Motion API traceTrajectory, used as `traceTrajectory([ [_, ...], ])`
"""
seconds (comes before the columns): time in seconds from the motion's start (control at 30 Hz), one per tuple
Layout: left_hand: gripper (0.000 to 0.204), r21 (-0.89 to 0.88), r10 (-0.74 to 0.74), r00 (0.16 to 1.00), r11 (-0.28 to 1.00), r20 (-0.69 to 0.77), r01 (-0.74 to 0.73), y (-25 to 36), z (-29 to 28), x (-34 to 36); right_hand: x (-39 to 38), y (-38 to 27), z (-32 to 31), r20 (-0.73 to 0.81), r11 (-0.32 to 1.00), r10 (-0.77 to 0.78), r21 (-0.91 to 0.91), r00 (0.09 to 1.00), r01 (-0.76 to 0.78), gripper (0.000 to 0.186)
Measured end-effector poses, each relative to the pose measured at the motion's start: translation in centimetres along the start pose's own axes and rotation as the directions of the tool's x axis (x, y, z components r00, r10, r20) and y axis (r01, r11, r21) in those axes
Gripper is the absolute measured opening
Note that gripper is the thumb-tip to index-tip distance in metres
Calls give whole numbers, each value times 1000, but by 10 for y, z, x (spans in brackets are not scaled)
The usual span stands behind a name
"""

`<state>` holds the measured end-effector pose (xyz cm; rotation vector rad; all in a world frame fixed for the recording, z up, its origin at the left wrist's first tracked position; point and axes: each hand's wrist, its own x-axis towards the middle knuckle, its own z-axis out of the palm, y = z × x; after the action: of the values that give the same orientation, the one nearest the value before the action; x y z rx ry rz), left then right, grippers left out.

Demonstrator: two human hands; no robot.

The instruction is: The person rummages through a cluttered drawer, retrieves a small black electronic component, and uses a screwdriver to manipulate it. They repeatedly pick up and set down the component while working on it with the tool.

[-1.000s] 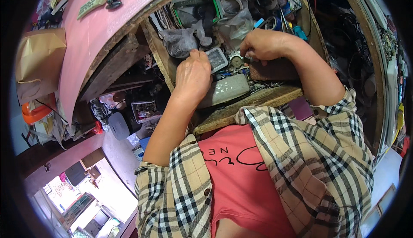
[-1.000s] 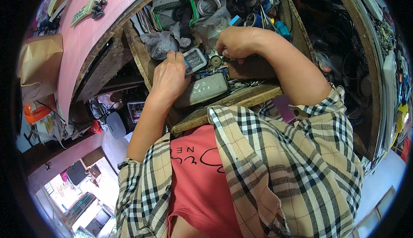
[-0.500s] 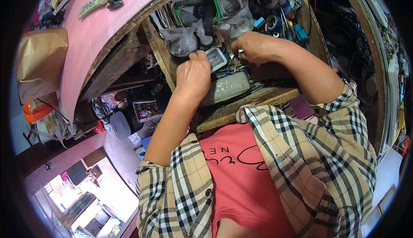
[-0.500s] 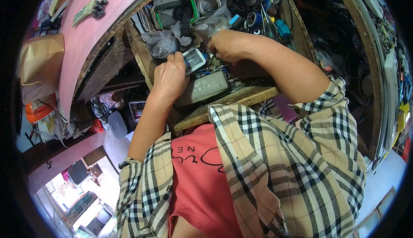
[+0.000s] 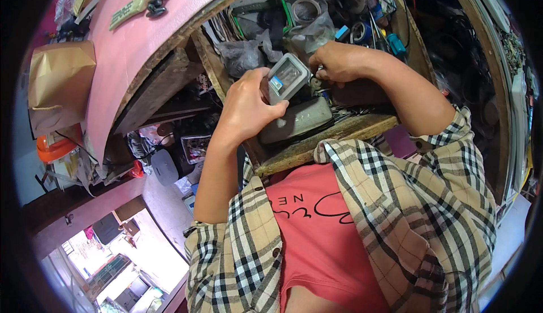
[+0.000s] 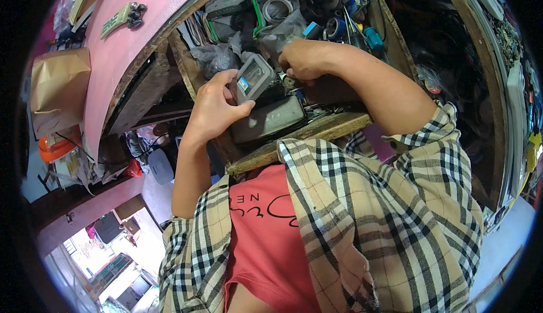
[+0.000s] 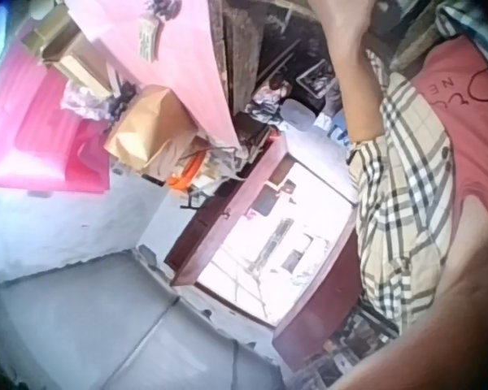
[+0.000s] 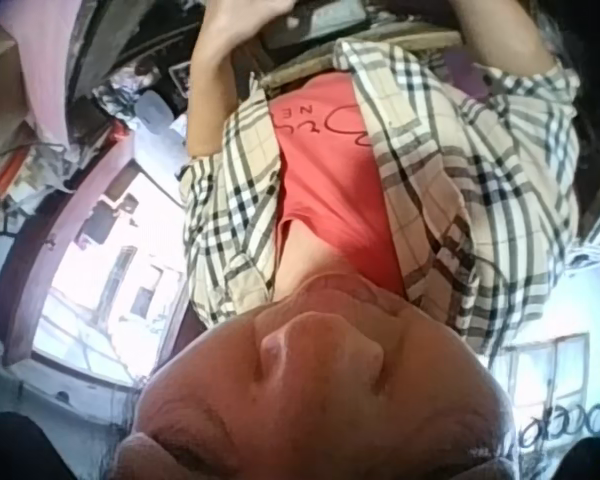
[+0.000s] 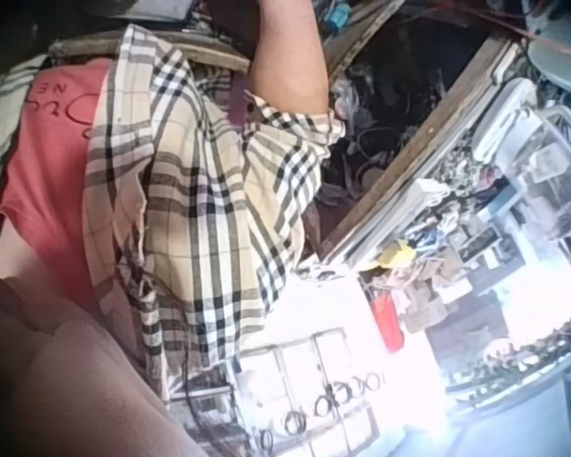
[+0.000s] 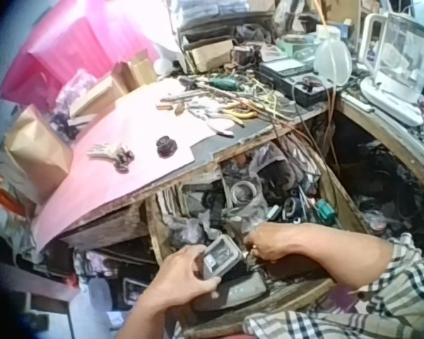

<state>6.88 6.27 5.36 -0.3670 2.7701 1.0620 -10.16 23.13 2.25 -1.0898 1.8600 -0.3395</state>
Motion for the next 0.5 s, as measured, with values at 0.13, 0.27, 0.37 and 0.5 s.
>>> traceTrajectory([
  [0.13,61,-468,-55,969,868,242,167,-16,-11,-3,-1,-1,1,-13,1000,-7,-4,1000,7,26],
  [0.27,64,-716,38,940,659,338,231,-15,-24,-7,-2,-2,-2,4,1000,-17,-23,1000,17,25],
  [0.37,64,-739,62,942,638,331,218,-13,-27,-12,-2,-2,-2,10,1000,-27,-9,1000,27,24],
  [0.5,62,-381,14,977,922,214,70,-7,-31,-25,-1,-1,-2,20,999,-20,-27,1000,21,24],
])
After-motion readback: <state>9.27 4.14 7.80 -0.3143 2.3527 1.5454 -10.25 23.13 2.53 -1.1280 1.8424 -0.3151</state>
